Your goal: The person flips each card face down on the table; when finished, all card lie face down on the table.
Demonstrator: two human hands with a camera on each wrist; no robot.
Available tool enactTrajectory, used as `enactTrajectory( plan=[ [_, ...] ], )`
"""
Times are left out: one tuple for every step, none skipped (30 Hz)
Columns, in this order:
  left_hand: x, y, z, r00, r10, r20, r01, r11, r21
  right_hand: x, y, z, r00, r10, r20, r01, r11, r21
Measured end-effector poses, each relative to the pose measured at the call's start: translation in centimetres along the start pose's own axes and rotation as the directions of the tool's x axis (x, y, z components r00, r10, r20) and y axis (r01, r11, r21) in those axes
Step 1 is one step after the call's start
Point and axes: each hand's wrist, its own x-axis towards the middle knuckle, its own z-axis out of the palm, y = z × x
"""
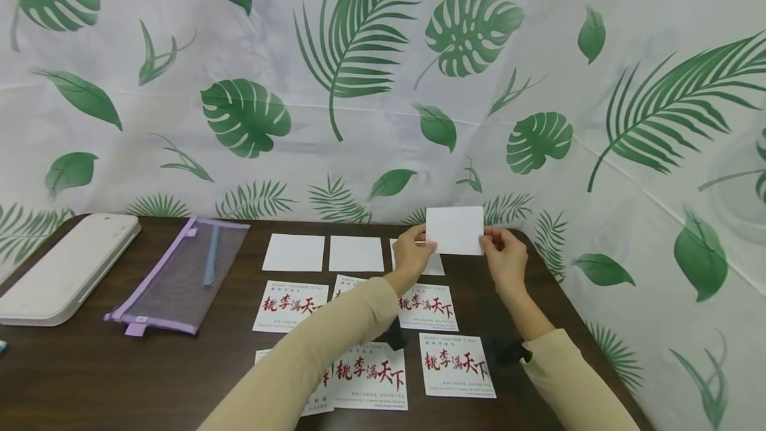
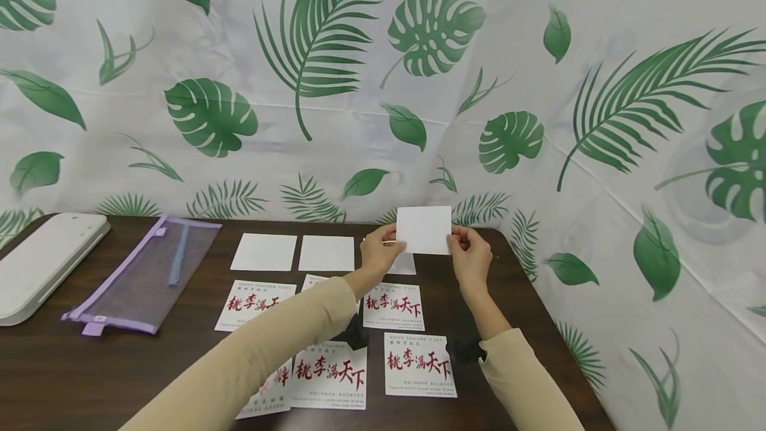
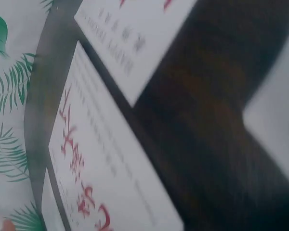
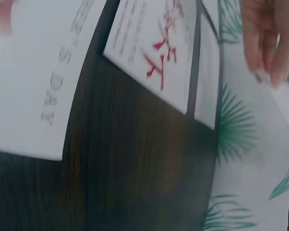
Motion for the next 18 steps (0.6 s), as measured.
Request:
enactTrajectory(
  plan=[
    [0.0,-0.2,0.1,1.0,-0.004,0.001,0.004,1.0,0.005,0.1,0.3,0.0,1.0,0.019,0.004,-0.019,1.0,0.004],
    [-0.1,-0.4,0.3,1.0,0.001,-0.003,-0.001,1.0,0.012,0.2,0.6,-0.1,0.999,0.033,0.007,-0.033,0.999,0.003],
    [-0.1,-0.6,0.4,1.0,0.003,-0.006,-0.002,1.0,0.018,0.3,0.8,-0.1,0.999,0.045,0.009,-0.044,0.999,-0.002],
    [-0.1,-0.7,0.6,1.0,0.006,-0.009,-0.006,1.0,0.027,0.3,1.1,-0.1,0.998,0.054,0.013,-0.054,0.998,-0.012],
    [-0.2,-0.9,0.8,1.0,0.011,-0.013,-0.011,0.999,0.036,0.3,1.4,-0.1,0.998,0.064,0.019,-0.063,0.998,-0.024],
    [-0.2,-1.1,1.0,1.0,0.014,-0.016,-0.013,0.999,0.047,0.4,1.7,-0.1,0.997,0.071,0.028,-0.069,0.997,-0.042],
    [-0.3,-1.2,1.1,1.0,0.022,-0.019,-0.021,0.998,0.062,0.4,2.0,-0.1,0.996,0.08,0.042,-0.077,0.995,-0.06],
    [-0.4,-1.4,1.3,0.999,0.028,-0.018,-0.026,0.997,0.076,0.4,2.3,-0.1,0.995,0.087,0.054,-0.083,0.993,-0.08],
    [-0.5,-1.5,1.5,1.0,0.028,-0.012,-0.027,0.996,0.085,0.4,2.6,-0.1,0.993,0.095,0.07,-0.088,0.992,-0.095],
    [-0.6,-1.6,1.6,0.999,0.035,-0.004,-0.035,0.995,0.098,0.4,2.9,-0.2,0.991,0.099,0.089,-0.089,0.99,-0.11],
    [-0.7,-1.8,1.8,0.999,0.042,0.007,-0.042,0.993,0.112,0.5,3.3,-0.2,0.989,0.107,0.105,-0.093,0.988,-0.124],
    [-0.8,-1.8,1.9,0.999,0.048,0.02,-0.05,0.991,0.127,0.6,3.6,-0.3,0.986,0.115,0.12,-0.098,0.986,-0.137],
    [-0.8,-1.9,2.0,0.998,0.055,0.037,-0.059,0.988,0.144,0.6,3.9,-0.3,0.984,0.121,0.13,-0.101,0.983,-0.152],
    [-0.9,-2.0,2.1,0.997,0.056,0.058,-0.064,0.985,0.162,0.7,4.3,-0.4,0.982,0.127,0.141,-0.103,0.98,-0.168],
    [-1.0,-2.0,2.2,0.995,0.062,0.075,-0.074,0.981,0.18,0.8,4.6,-0.5,0.979,0.135,0.151,-0.106,0.977,-0.184],
    [-1.0,-2.1,2.2,0.994,0.065,0.091,-0.083,0.975,0.206,0.9,4.9,-0.6,0.977,0.143,0.16,-0.109,0.973,-0.206],
    [-1.0,-2.1,2.3,0.993,0.061,0.105,-0.084,0.971,0.225,1.0,5.2,-0.7,0.973,0.156,0.169,-0.115,0.967,-0.228],
    [-1.1,-2.2,2.4,0.991,0.06,0.117,-0.087,0.965,0.246,1.1,5.5,-0.8,0.97,0.162,0.183,-0.114,0.962,-0.247]
  ],
)
